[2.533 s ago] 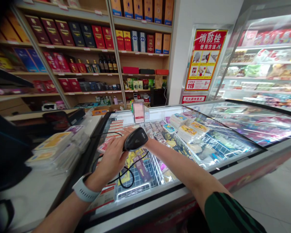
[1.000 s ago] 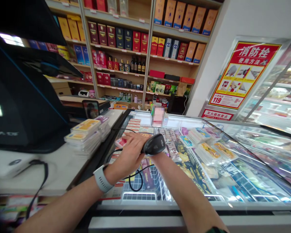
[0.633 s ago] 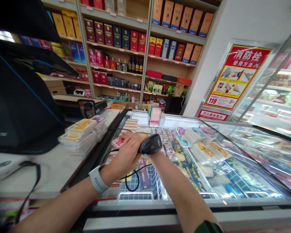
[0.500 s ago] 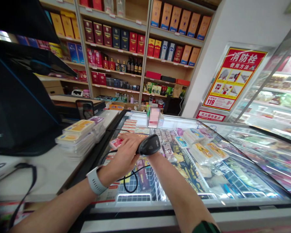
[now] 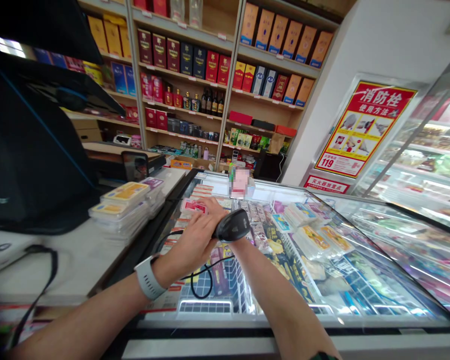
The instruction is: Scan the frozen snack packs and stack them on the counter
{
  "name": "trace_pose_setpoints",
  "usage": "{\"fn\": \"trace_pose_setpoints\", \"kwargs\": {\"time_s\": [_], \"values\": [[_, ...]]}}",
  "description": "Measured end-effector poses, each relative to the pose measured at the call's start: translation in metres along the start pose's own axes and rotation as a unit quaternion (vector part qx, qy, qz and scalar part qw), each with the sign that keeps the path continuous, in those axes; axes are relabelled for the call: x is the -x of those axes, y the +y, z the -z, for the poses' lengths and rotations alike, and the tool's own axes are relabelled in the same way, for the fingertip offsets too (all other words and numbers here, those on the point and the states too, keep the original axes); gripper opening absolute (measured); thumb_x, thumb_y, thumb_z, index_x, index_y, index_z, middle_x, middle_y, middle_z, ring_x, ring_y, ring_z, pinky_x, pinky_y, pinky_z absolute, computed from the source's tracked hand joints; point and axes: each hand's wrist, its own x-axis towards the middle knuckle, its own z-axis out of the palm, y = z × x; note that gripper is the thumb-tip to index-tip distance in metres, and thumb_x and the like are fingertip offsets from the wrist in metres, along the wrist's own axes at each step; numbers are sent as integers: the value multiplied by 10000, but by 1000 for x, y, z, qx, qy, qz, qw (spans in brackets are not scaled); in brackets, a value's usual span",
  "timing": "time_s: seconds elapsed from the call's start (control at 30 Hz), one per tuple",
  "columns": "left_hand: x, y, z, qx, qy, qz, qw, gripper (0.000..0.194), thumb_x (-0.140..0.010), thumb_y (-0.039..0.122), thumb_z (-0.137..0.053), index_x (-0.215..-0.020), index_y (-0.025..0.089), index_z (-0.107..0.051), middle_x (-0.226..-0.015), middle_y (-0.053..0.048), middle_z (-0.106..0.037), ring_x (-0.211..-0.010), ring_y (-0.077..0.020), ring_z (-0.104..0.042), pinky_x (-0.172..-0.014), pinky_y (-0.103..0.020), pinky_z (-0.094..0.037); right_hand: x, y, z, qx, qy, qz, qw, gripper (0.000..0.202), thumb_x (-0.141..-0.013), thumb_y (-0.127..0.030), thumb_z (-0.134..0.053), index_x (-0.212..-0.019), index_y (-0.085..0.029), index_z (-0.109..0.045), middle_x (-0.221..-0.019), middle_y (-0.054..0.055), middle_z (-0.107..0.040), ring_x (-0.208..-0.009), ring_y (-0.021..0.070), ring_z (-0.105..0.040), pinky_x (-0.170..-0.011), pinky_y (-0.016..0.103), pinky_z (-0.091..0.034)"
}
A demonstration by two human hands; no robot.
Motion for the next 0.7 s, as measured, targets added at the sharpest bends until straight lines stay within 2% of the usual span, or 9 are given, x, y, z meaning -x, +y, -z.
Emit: {"fn": "trace_pose_setpoints", "kwargs": {"time_s": [0.17, 0.27, 0.37, 0.5, 0.6, 0.7], "values": [[0, 1, 1, 5, -5, -4, 1000, 525, -894, 88, -495, -1414, 147, -444, -1357, -142, -619, -1267, -295, -555, -1145, -555, -329, 18, 21, 6, -87, 88, -63, 990, 334, -985, -318, -482, -1256, -232, -657, -1152, 93, -680, -1211, 229, -566, -1099, 441, -430], [0, 1, 0, -1, -8, -1, 1000, 544, -891, 83, -488, -1428, 148, -423, -1396, -143, -593, -1323, -294, -520, -1169, -556, -295, 31, 30, 9, -113, 148, -132, 974, 324, -945, -454, -531, -1071, -223, -720, -1061, 87, -701, -1084, 246, -612, -1010, 444, -476], [1, 0, -2, -5, -11, -3, 1000, 569, -883, 74, -489, -1438, 168, -408, -1406, -127, -589, -1317, -283, -524, -1173, -549, -293, 43, 34, 14, -132, 211, -224, 942, 420, -926, -559, -507, -893, -193, -712, -901, 74, -699, -901, 241, -638, -857, 402, -517], [2, 0, -3, -3, -16, 1, 1000, 558, -894, 71, -478, -1436, 184, -410, -1408, -110, -589, -1321, -266, -520, -1183, -540, -287, 65, 36, 31, -107, 221, -286, 926, 471, -951, -572, -437, -719, -207, -624, -694, 34, -634, -725, 217, -606, -730, 346, -479], [2, -1, -3, -1, -19, -2, 1000, 548, -886, 63, -485, -1419, 179, -426, -1411, -112, -588, -1315, -267, -527, -1182, -541, -293, 87, 39, 47, -58, 217, -324, 919, 460, -940, -564, -440, -654, -223, -556, -663, 28, -615, -700, 213, -590, -685, 322, -440], [3, -2, -4, 4, -13, -5, 1000, 568, -874, 46, -488, -1419, 195, -424, -1421, -99, -586, -1318, -255, -529, -1183, -533, -298, 108, 45, 56, -30, 204, -344, 916, 442, -923, -570, -439, -670, -224, -544, -622, 20, -594, -642, 208, -577, -606, 303, -398]]}}
